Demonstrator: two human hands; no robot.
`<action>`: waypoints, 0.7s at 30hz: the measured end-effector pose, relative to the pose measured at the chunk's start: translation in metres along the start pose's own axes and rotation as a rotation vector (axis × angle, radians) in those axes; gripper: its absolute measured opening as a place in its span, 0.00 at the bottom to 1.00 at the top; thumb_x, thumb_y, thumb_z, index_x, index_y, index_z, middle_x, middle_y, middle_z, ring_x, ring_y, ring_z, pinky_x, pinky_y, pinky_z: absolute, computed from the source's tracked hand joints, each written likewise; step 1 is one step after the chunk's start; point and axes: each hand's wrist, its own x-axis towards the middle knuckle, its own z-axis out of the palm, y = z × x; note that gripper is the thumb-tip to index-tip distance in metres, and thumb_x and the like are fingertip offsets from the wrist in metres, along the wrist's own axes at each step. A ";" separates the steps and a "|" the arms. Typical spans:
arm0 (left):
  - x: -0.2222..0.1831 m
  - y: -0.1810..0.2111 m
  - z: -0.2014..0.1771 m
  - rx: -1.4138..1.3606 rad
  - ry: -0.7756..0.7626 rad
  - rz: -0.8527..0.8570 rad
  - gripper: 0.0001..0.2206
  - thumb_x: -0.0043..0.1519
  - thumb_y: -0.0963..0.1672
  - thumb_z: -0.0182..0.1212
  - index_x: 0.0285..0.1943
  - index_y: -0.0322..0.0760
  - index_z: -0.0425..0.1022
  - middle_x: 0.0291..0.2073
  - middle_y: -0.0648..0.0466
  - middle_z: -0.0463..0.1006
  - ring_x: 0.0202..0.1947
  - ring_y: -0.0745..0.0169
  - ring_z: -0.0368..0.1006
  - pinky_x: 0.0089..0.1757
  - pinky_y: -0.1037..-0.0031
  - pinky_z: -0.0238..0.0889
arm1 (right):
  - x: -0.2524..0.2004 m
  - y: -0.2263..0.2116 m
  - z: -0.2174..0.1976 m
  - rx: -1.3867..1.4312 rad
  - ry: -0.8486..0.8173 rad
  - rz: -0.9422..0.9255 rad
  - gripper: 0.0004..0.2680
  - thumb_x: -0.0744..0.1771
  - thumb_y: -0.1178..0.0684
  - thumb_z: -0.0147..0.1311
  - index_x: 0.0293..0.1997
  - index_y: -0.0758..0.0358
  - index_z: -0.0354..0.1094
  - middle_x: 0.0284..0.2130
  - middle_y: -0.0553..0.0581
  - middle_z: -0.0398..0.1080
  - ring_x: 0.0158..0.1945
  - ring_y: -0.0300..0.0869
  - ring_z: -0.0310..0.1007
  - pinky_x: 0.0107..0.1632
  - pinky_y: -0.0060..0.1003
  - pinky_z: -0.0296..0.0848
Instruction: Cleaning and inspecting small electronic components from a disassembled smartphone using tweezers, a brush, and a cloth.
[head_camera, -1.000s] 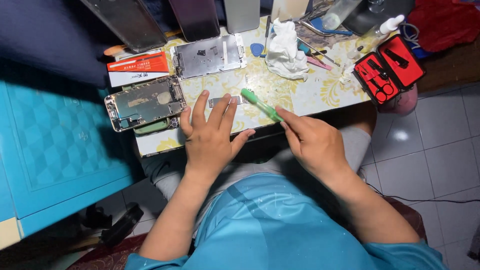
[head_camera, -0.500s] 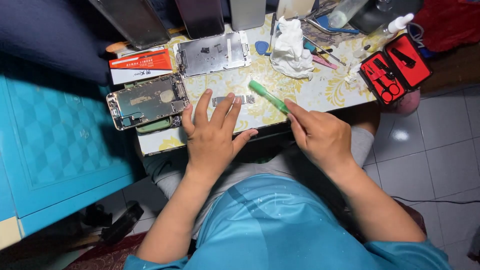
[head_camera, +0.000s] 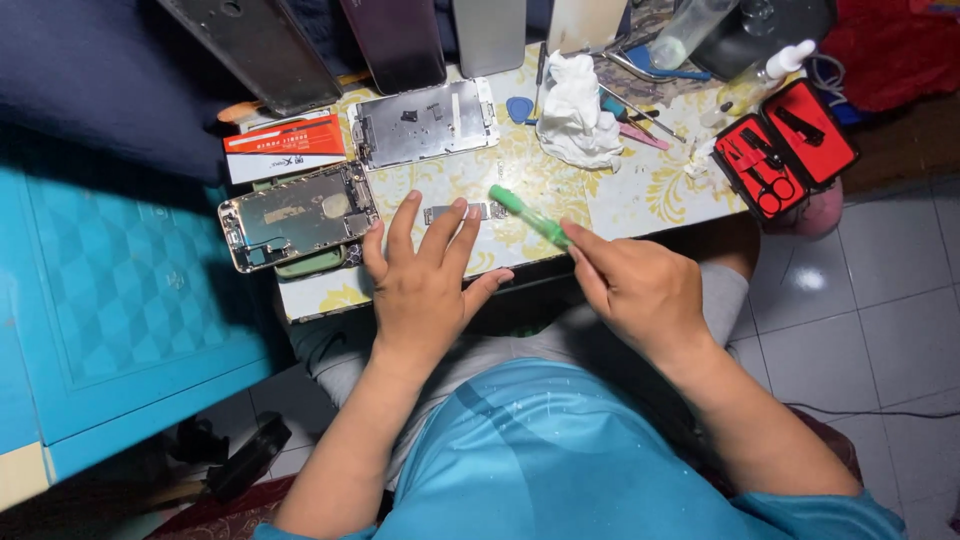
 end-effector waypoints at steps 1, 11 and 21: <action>0.002 -0.002 0.001 0.006 0.005 -0.005 0.29 0.63 0.60 0.60 0.62 0.38 0.77 0.56 0.49 0.77 0.67 0.34 0.58 0.61 0.40 0.33 | 0.009 0.003 0.006 0.002 0.002 -0.009 0.09 0.70 0.48 0.54 0.53 0.50 0.79 0.20 0.50 0.72 0.27 0.45 0.75 0.31 0.36 0.74; 0.000 0.001 0.000 -0.003 -0.013 -0.007 0.29 0.63 0.60 0.60 0.62 0.38 0.77 0.56 0.49 0.76 0.67 0.34 0.58 0.61 0.41 0.33 | 0.008 0.002 0.009 -0.100 0.021 0.005 0.09 0.71 0.47 0.53 0.55 0.46 0.78 0.18 0.49 0.69 0.25 0.43 0.74 0.30 0.34 0.73; 0.002 0.003 -0.006 0.013 -0.011 0.007 0.29 0.62 0.60 0.62 0.62 0.39 0.76 0.56 0.50 0.76 0.67 0.34 0.58 0.60 0.42 0.36 | -0.003 -0.002 0.012 -0.124 0.049 -0.005 0.11 0.71 0.47 0.50 0.57 0.45 0.76 0.18 0.48 0.68 0.25 0.43 0.73 0.31 0.34 0.73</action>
